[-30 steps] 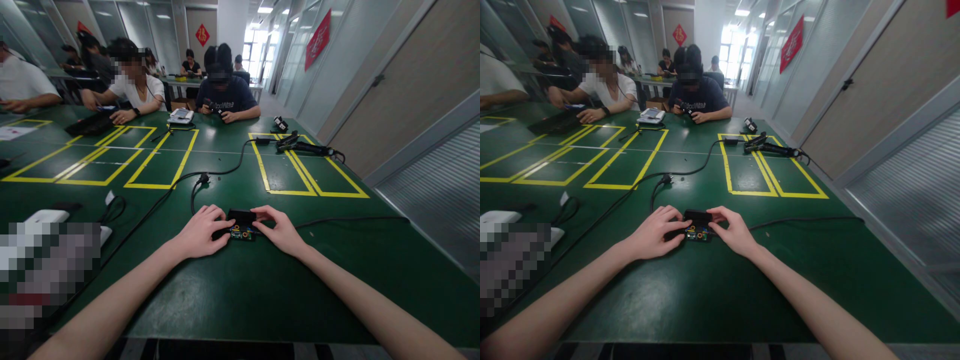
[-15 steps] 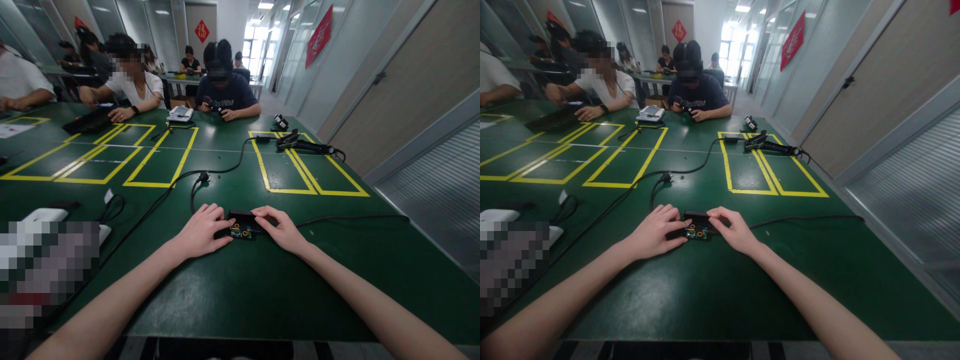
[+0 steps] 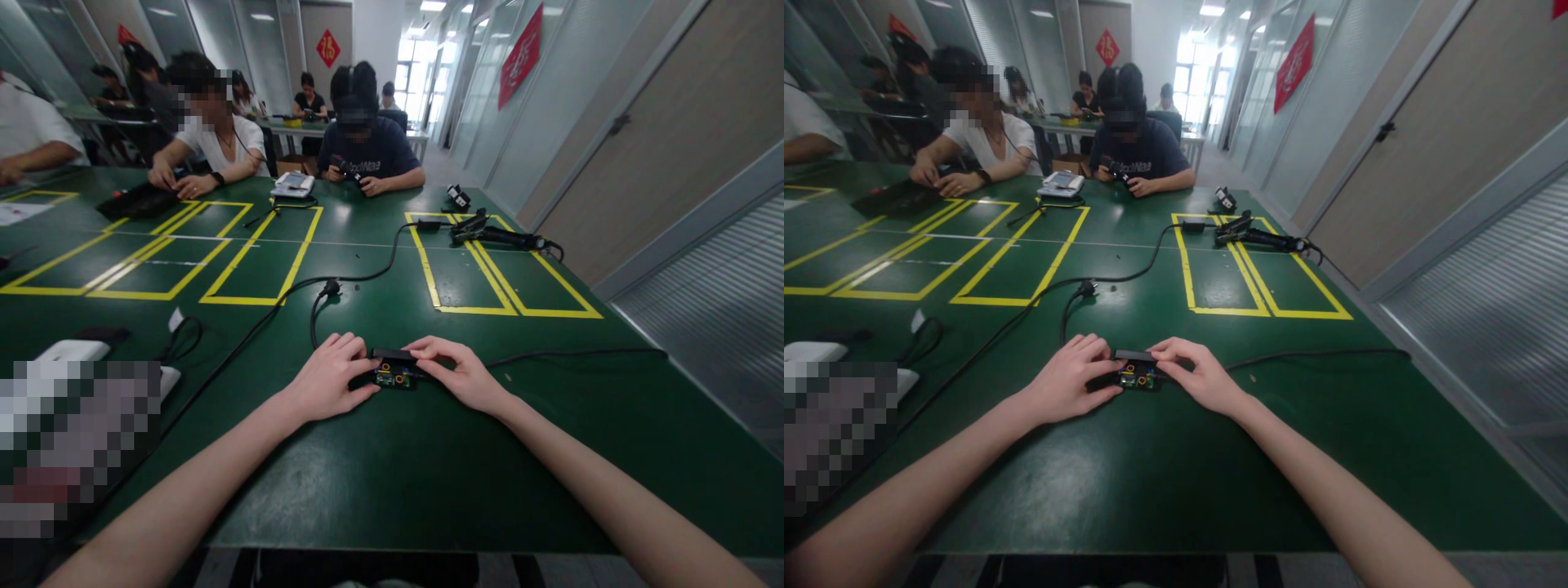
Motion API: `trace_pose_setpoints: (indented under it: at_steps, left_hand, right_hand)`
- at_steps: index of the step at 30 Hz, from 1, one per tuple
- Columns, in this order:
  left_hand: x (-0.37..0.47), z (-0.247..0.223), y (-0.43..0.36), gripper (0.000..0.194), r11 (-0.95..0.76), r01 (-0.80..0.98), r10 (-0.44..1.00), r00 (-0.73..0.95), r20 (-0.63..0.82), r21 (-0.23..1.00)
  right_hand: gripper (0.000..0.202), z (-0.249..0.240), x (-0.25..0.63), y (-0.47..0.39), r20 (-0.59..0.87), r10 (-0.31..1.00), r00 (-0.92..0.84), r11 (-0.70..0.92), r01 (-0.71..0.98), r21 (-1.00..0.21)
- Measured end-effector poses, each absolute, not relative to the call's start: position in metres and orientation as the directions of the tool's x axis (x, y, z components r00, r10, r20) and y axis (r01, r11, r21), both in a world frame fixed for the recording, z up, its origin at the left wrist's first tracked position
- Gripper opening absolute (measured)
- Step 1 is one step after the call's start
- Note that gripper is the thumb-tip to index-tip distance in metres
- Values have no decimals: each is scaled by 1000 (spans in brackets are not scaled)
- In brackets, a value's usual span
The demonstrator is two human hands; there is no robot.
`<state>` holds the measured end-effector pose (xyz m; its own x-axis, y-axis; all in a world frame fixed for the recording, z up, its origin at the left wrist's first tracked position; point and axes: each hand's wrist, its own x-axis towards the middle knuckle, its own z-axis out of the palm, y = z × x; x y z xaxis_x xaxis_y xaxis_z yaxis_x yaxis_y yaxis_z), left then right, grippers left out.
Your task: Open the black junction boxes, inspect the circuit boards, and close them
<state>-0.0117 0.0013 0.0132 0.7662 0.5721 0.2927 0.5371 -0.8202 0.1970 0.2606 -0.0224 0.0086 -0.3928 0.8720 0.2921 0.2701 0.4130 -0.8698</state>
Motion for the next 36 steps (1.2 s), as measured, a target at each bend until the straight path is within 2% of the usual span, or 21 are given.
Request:
trace_pose_setpoints:
  at_steps: [6,13,18,25,28,33,36]
  left_hand:
    - [-11,12,0,20,-810,526,585,749,310,257]
    - [-12,8,1,21,-806,517,591,730,343,289]
    - [-12,6,3,18,-795,501,604,707,368,342]
    - [-11,3,1,33,-655,590,751,577,321,473]
    - [-11,2,0,38,-647,551,753,572,325,528]
    - [-11,3,0,63,-653,468,729,602,326,596]
    - [-11,4,0,64,-652,452,718,626,304,610]
  right_hand:
    - [20,4,261,-22,362,832,-421,515,342,-786]
    - [21,6,258,-23,370,864,-341,481,346,-805]
    - [15,8,259,-25,358,874,-329,452,279,-847]
    - [16,7,260,-24,273,888,-370,379,254,-890]
    - [17,7,260,-24,254,887,-386,369,260,-892]
    - [16,5,261,-24,300,852,-428,440,276,-854]
    - [16,5,262,-25,331,822,-463,499,305,-811]
